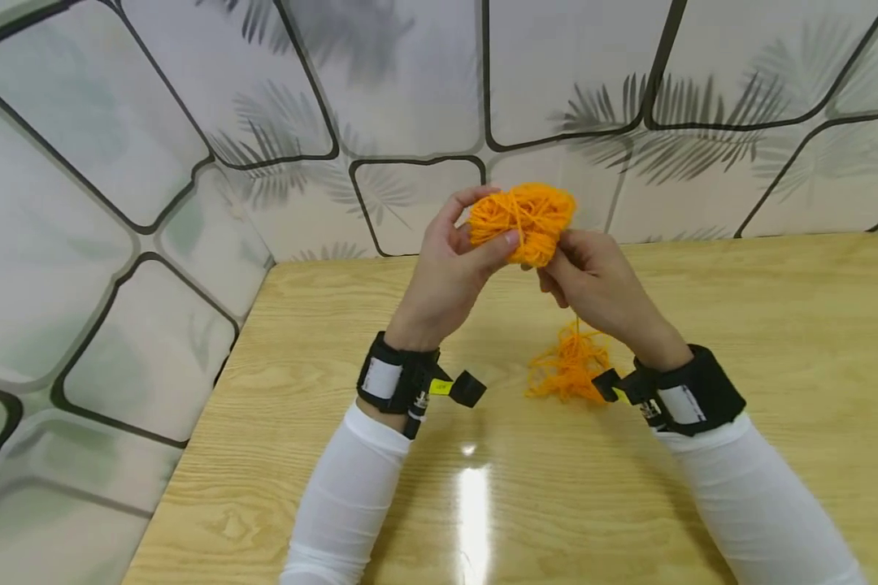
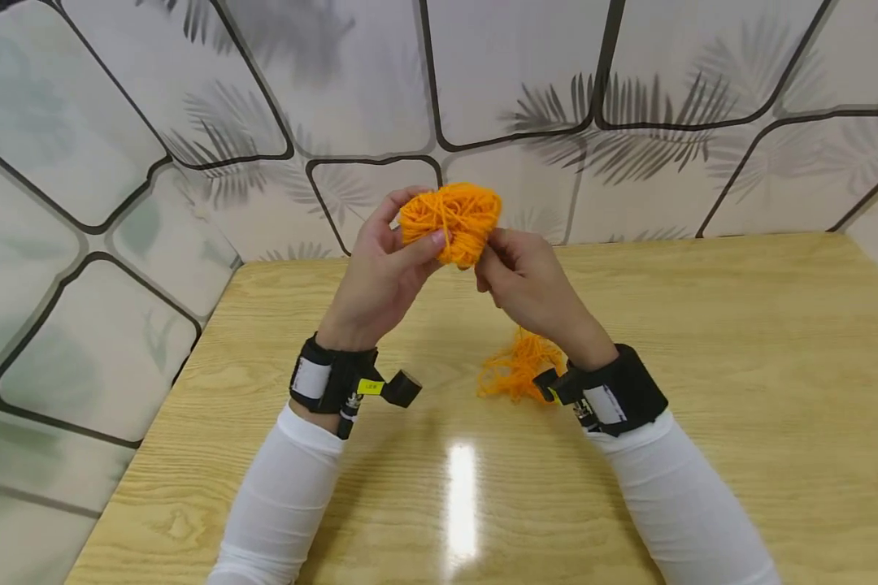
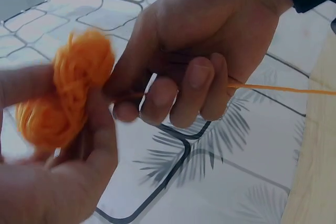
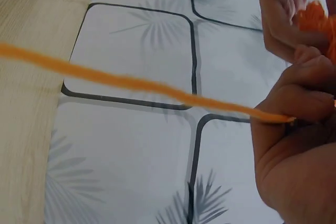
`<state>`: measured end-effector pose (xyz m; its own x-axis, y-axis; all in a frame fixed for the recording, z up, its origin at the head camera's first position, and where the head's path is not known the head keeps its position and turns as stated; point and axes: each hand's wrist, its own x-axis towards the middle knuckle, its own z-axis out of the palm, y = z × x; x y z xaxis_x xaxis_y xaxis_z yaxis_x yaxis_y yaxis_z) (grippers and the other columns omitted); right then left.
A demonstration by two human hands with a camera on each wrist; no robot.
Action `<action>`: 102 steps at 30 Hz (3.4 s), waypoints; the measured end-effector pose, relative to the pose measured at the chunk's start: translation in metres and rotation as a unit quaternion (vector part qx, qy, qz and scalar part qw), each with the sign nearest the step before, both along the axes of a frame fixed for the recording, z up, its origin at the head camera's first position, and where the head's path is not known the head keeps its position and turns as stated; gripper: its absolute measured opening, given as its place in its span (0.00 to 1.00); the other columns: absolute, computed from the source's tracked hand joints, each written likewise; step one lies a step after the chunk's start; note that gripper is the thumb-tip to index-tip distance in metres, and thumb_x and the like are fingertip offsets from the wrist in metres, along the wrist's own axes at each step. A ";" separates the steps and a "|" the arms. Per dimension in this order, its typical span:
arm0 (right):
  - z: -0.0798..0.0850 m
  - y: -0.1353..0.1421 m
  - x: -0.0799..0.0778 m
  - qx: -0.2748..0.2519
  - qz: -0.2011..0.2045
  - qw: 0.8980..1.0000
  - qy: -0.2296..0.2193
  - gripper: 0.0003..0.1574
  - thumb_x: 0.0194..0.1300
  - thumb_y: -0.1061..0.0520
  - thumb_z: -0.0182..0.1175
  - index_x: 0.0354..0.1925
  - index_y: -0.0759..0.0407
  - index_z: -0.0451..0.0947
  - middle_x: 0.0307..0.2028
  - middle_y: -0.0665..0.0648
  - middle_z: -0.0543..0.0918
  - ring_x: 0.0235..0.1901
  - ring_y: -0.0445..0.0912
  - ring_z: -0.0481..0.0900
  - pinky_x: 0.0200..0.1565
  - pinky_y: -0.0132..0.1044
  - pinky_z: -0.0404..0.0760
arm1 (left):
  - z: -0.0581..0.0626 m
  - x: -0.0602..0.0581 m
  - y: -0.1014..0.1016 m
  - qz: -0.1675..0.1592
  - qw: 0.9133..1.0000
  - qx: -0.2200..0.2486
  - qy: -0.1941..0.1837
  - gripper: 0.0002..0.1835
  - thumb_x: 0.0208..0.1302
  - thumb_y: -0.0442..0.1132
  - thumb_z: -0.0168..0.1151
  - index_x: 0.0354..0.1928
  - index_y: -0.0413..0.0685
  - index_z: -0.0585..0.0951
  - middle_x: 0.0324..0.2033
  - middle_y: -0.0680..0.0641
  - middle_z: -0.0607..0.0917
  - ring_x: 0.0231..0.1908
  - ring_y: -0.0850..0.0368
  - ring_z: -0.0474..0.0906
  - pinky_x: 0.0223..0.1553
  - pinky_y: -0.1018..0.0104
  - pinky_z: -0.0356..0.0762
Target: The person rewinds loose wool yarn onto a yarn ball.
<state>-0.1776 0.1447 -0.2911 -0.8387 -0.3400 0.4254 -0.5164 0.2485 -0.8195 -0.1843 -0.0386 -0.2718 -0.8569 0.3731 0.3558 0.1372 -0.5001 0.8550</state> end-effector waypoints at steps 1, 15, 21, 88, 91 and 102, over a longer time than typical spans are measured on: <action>-0.001 -0.003 0.001 0.024 -0.004 1.000 0.008 0.18 0.71 0.48 0.45 0.37 0.58 0.76 0.20 0.57 0.71 0.15 0.48 0.64 0.17 0.38 0.64 | 0.000 0.000 0.000 0.031 0.999 0.007 -0.001 0.27 0.59 0.26 0.57 0.59 0.46 0.63 0.51 0.37 0.74 0.47 0.51 0.75 0.50 0.59 0.71; 0.009 -0.014 0.021 0.225 0.036 0.970 0.083 0.14 0.68 0.42 0.48 0.34 0.46 0.76 0.18 0.46 0.69 0.17 0.41 0.64 0.21 0.34 0.64 | -0.002 -0.005 0.006 0.250 0.966 -0.050 -0.033 0.18 0.55 0.35 0.65 0.46 0.39 0.71 0.41 0.42 0.78 0.40 0.51 0.77 0.43 0.59 0.76; 0.007 -0.013 0.018 0.249 0.045 0.963 0.090 0.13 0.69 0.44 0.47 0.34 0.46 0.76 0.20 0.45 0.70 0.18 0.41 0.66 0.22 0.34 0.66 | 0.003 -0.006 0.000 0.191 0.975 0.012 -0.112 0.18 0.56 0.37 0.65 0.46 0.39 0.71 0.44 0.40 0.81 0.43 0.50 0.79 0.45 0.57 0.75; 0.008 0.010 0.001 -0.043 -0.010 0.998 0.040 0.12 0.68 0.57 0.49 0.40 0.62 0.78 0.21 0.57 0.71 0.19 0.46 0.65 0.24 0.36 0.66 | 0.009 0.011 0.007 -0.030 0.994 -0.028 0.102 0.35 0.55 0.38 0.65 0.63 0.40 0.62 0.59 0.39 0.66 0.55 0.46 0.69 0.53 0.52 0.69; 0.006 0.006 0.002 -0.016 -0.010 0.998 0.056 0.10 0.68 0.59 0.49 0.35 0.61 0.76 0.22 0.55 0.73 0.21 0.46 0.67 0.27 0.37 0.68 | 0.010 0.012 0.008 -0.025 0.995 -0.007 0.099 0.38 0.48 0.27 0.67 0.63 0.39 0.62 0.59 0.39 0.66 0.56 0.45 0.68 0.54 0.52 0.68; 0.019 0.007 0.021 0.150 -0.007 0.983 0.103 0.11 0.68 0.47 0.51 0.33 0.49 0.75 0.18 0.49 0.67 0.15 0.41 0.61 0.18 0.35 0.59 | 0.020 0.016 0.014 0.169 0.956 -0.088 0.226 0.32 0.50 0.24 0.63 0.59 0.32 0.65 0.52 0.39 0.72 0.46 0.51 0.71 0.44 0.54 0.74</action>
